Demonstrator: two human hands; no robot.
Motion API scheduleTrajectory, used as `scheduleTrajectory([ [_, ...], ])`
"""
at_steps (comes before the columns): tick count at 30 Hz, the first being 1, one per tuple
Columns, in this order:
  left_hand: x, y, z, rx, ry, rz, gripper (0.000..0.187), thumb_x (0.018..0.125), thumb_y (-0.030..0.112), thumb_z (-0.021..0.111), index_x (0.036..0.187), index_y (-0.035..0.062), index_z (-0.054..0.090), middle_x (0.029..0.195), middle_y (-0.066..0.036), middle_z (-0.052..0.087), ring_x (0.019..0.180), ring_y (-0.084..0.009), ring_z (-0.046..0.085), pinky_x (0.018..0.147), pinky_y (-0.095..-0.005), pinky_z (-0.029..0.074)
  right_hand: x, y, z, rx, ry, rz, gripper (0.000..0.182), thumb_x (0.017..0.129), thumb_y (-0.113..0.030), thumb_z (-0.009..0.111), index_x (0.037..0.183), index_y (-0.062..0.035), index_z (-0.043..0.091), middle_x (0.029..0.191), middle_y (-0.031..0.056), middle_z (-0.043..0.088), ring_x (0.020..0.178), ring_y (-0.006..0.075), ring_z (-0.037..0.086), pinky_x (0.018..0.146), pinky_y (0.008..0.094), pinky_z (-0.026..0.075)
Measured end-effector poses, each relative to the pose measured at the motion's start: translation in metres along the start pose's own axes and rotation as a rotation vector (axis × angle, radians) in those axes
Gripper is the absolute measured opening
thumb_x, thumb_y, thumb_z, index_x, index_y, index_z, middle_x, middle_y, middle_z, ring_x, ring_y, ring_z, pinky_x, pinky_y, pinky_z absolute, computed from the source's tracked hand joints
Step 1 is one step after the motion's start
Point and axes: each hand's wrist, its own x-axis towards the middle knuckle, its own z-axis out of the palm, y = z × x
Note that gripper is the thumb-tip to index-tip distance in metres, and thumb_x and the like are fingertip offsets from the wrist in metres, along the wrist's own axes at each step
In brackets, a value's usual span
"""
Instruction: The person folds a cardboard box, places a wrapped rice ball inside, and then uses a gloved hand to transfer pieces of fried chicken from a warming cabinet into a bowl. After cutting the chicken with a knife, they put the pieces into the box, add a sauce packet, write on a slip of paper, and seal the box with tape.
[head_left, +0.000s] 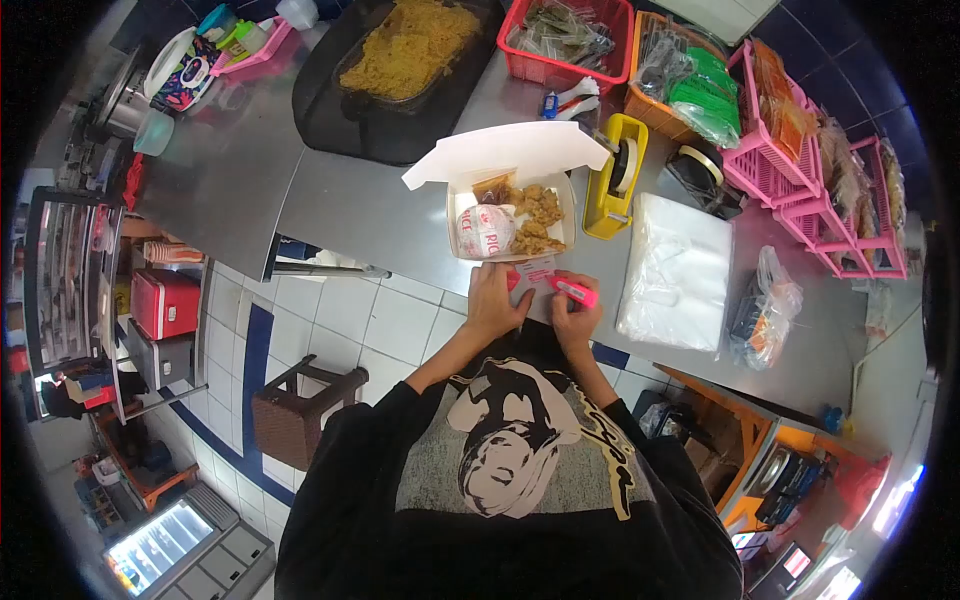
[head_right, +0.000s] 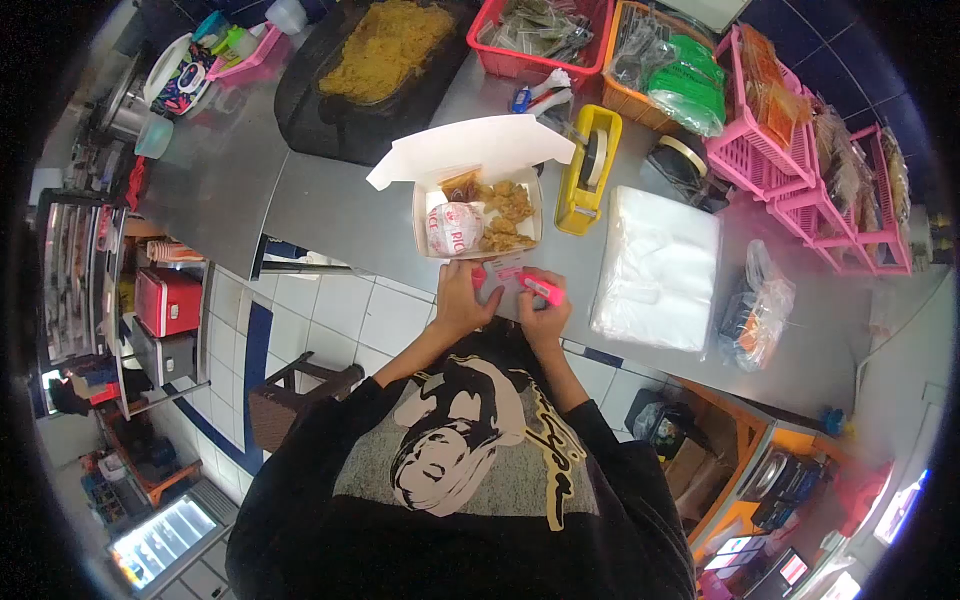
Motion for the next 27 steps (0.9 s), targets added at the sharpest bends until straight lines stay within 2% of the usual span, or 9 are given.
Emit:
scheduleTrajectory([
  [4, 0.0, -0.002, 0.0, -0.071, 0.026, 0.088, 0.034, 0.072, 0.016, 0.072, 0.095, 0.0043, 0.05, 0.087, -0.01, 0.054, 0.083, -0.0307, 0.05, 0.071, -0.0406, 0.036, 0.005, -0.021, -0.006, 0.266, -0.006, 0.236, 0.022, 0.09, -0.006, 0.054, 0.11, -0.0001, 0.047, 0.101, 0.0156, 0.064, 0.089, 0.0204, 0.061, 0.082, 0.03, 0.047],
  [7, -0.002, -0.006, -0.004, -0.157, 0.021, 0.147, 0.028, 0.075, 0.013, 0.069, 0.094, 0.0053, 0.05, 0.088, -0.01, 0.054, 0.082, -0.0319, 0.051, 0.07, -0.0405, 0.037, 0.016, -0.043, -0.01, 0.371, -0.035, 0.167, 0.031, 0.097, -0.015, 0.047, 0.121, -0.0036, 0.031, 0.104, 0.0195, 0.062, 0.085, 0.0177, 0.057, 0.076, 0.0274, 0.044],
  [10, 0.001, 0.006, -0.015, -0.194, -0.042, 0.142, 0.023, 0.077, 0.011, 0.066, 0.092, 0.0051, 0.049, 0.085, -0.012, 0.054, 0.077, -0.0336, 0.051, 0.068, -0.0398, 0.038, 0.028, -0.07, -0.014, 0.398, -0.107, 0.133, 0.039, 0.097, -0.016, 0.047, 0.124, -0.0074, 0.022, 0.103, 0.0204, 0.061, 0.086, 0.0187, 0.057, 0.077, 0.0292, 0.044],
  [14, 0.009, 0.022, -0.033, -0.191, -0.252, 0.049, 0.021, 0.078, 0.005, 0.062, 0.095, 0.003, 0.05, 0.086, -0.017, 0.056, 0.078, -0.0373, 0.053, 0.069, -0.0411, 0.043, 0.034, -0.072, -0.014, 0.295, -0.356, 0.044, 0.039, 0.096, -0.015, 0.048, 0.123, -0.008, 0.021, 0.103, 0.0202, 0.06, 0.086, 0.0198, 0.058, 0.079, 0.0305, 0.044],
  [17, 0.022, 0.041, -0.049, -0.228, -0.471, -0.026, 0.026, 0.082, 0.006, 0.058, 0.106, 0.0011, 0.051, 0.091, -0.02, 0.058, 0.087, -0.0396, 0.056, 0.073, -0.0426, 0.044, 0.043, -0.072, -0.021, 0.297, -0.419, 0.038, 0.037, 0.095, -0.014, 0.049, 0.121, -0.0073, 0.023, 0.103, 0.0196, 0.06, 0.087, 0.0197, 0.057, 0.08, 0.0313, 0.044],
  [20, 0.027, 0.04, -0.032, -0.432, -0.516, -0.033, 0.035, 0.086, 0.007, 0.056, 0.12, 0.0004, 0.049, 0.1, -0.021, 0.059, 0.094, -0.0397, 0.057, 0.078, -0.0421, 0.044, 0.045, -0.069, -0.029, 0.285, -0.396, 0.039, 0.035, 0.094, -0.01, 0.05, 0.119, -0.0058, 0.026, 0.104, 0.0172, 0.057, 0.092, 0.0191, 0.056, 0.083, 0.0314, 0.044],
  [23, 0.037, 0.051, -0.033, -0.453, -0.589, -0.063, 0.042, 0.087, 0.007, 0.055, 0.127, 0.0018, 0.045, 0.106, -0.022, 0.059, 0.094, -0.0391, 0.058, 0.081, -0.0398, 0.045, 0.055, -0.083, -0.039, 0.331, -0.451, 0.075, 0.034, 0.092, -0.001, 0.051, 0.118, -0.0038, 0.03, 0.104, 0.0123, 0.051, 0.096, 0.0166, 0.054, 0.085, 0.0304, 0.045],
  [25, 0.047, 0.067, -0.039, -0.497, -0.597, -0.065, 0.041, 0.087, 0.008, 0.056, 0.126, 0.0017, 0.045, 0.104, -0.021, 0.059, 0.094, -0.0366, 0.059, 0.083, -0.039, 0.044, 0.061, -0.085, -0.045, 0.402, -0.49, 0.152, 0.034, 0.091, -0.002, 0.052, 0.117, -0.0043, 0.03, 0.104, 0.0112, 0.05, 0.096, 0.0157, 0.053, 0.084, 0.0298, 0.045],
  [27, 0.056, 0.079, -0.046, -0.545, -0.613, -0.086, 0.041, 0.087, 0.009, 0.057, 0.125, 0.0011, 0.046, 0.105, -0.021, 0.059, 0.096, -0.0341, 0.058, 0.084, -0.0386, 0.044, 0.063, -0.072, -0.049, 0.36, -0.5, 0.114, 0.034, 0.091, -0.003, 0.054, 0.116, -0.0048, 0.032, 0.104, 0.0109, 0.051, 0.095, 0.0155, 0.053, 0.084, 0.0296, 0.045],
])
